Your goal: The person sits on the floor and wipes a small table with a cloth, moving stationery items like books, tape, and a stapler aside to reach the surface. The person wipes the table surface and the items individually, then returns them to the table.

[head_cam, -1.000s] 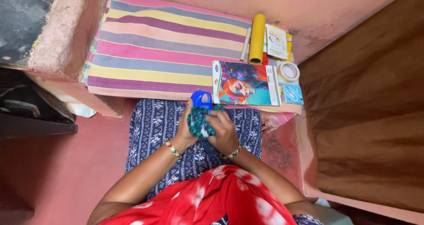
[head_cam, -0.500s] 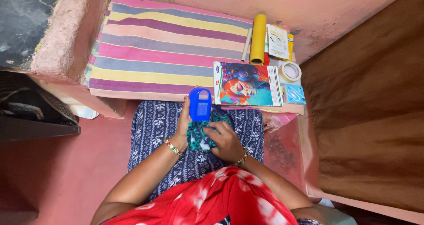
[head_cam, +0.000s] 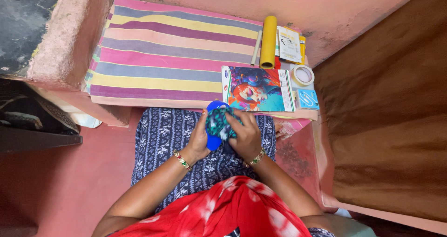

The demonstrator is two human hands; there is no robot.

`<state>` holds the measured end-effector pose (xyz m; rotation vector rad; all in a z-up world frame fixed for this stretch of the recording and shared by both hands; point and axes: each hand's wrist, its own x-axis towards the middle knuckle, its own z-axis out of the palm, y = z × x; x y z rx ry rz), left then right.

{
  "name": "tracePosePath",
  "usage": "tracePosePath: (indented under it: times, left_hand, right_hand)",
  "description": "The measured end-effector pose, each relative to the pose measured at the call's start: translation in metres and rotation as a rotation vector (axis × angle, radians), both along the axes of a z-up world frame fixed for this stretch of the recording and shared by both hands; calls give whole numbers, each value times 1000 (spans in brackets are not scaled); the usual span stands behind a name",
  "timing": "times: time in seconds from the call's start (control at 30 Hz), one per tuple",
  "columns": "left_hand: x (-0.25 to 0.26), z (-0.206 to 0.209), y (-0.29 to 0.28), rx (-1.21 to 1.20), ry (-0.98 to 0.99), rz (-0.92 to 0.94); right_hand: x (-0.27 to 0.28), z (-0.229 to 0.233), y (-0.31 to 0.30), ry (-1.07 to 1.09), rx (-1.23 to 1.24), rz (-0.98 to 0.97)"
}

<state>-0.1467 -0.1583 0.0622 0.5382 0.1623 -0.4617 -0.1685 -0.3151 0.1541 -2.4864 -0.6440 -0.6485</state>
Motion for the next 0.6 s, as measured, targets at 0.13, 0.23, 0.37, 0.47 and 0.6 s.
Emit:
tracePosePath:
  times: [0.13,0.23,0.37,0.47,0.6]
  left_hand:
    - [-2,-6,-4,-76,-161,-23]
    - [1,-2,0,-71,-124,2]
    - [11,1,16,-3,-44,-7]
    - [25,1,20,11,-148,19]
    - [17,0,16,-85,-103,-38]
  right_hand:
    - [6,6,-2,-13,13,-85]
    - [-7,6,2,10,-18,31]
    - [-30,-10,8,38,-105,214]
    - [-36,-20,10,29,-159,340]
    - [-28,-11,4,-28,-154,272]
